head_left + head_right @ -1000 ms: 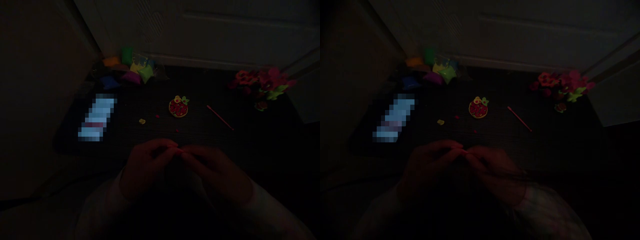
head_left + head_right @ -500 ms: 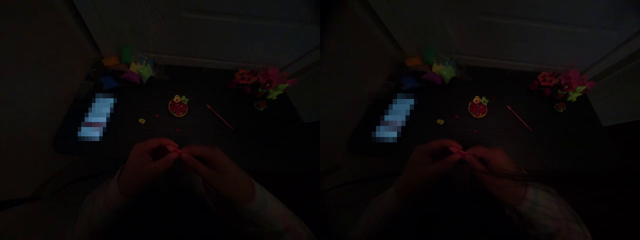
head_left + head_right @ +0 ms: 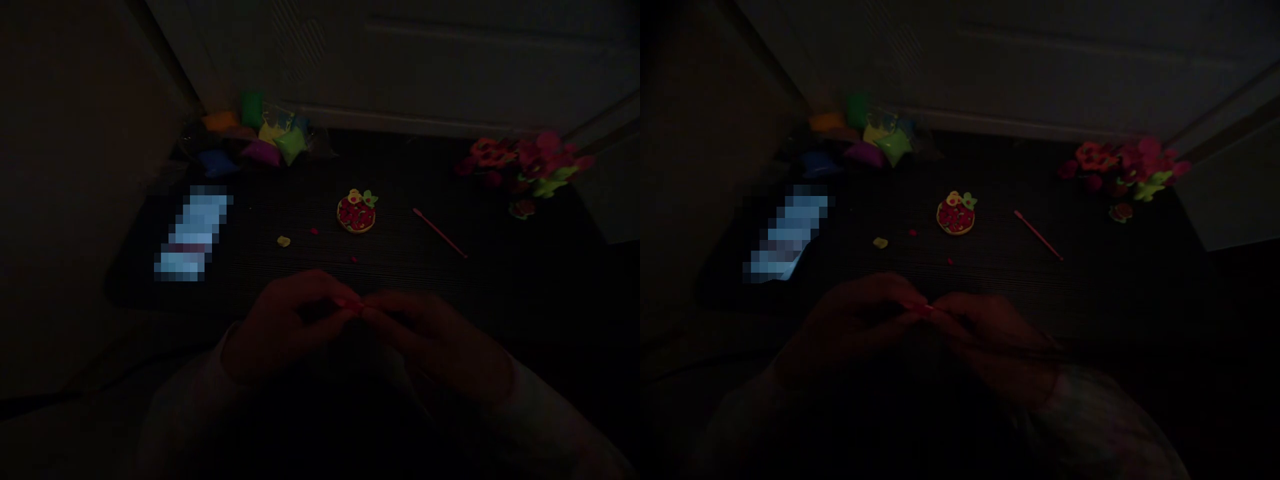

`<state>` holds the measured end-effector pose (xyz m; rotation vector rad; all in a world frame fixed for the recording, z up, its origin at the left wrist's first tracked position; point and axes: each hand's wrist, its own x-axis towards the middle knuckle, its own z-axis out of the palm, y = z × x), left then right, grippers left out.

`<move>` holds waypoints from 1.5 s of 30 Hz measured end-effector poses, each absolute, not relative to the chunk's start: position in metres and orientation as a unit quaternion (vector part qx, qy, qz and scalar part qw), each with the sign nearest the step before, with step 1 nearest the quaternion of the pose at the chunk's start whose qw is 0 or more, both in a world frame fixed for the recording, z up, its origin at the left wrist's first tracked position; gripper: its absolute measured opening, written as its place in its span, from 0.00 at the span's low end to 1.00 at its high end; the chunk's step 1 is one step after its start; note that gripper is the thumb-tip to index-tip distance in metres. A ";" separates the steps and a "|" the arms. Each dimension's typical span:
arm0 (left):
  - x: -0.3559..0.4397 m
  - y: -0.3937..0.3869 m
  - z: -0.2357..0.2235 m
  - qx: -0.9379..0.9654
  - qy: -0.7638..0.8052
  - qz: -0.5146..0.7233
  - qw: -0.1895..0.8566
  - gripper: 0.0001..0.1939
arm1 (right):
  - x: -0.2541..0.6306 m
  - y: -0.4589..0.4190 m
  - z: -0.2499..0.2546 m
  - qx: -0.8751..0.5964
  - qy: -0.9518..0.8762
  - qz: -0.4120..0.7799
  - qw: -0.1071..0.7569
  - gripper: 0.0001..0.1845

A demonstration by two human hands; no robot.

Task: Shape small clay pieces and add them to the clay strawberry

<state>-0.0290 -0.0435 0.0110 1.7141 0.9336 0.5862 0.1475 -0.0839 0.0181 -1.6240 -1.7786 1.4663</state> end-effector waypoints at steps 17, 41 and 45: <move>-0.032 -0.041 0.010 0.702 0.400 0.242 0.537 0.07 | 0.147 -0.079 0.021 -0.567 -0.631 0.512 0.135 0.15; -0.025 -0.047 0.006 0.641 0.449 0.222 0.581 0.09 | 0.143 -0.076 0.018 -0.574 -0.636 0.500 0.128 0.16; -0.026 -0.047 0.004 0.696 0.436 0.236 0.519 0.08 | 0.144 -0.076 0.018 -0.589 -0.624 0.498 0.125 0.14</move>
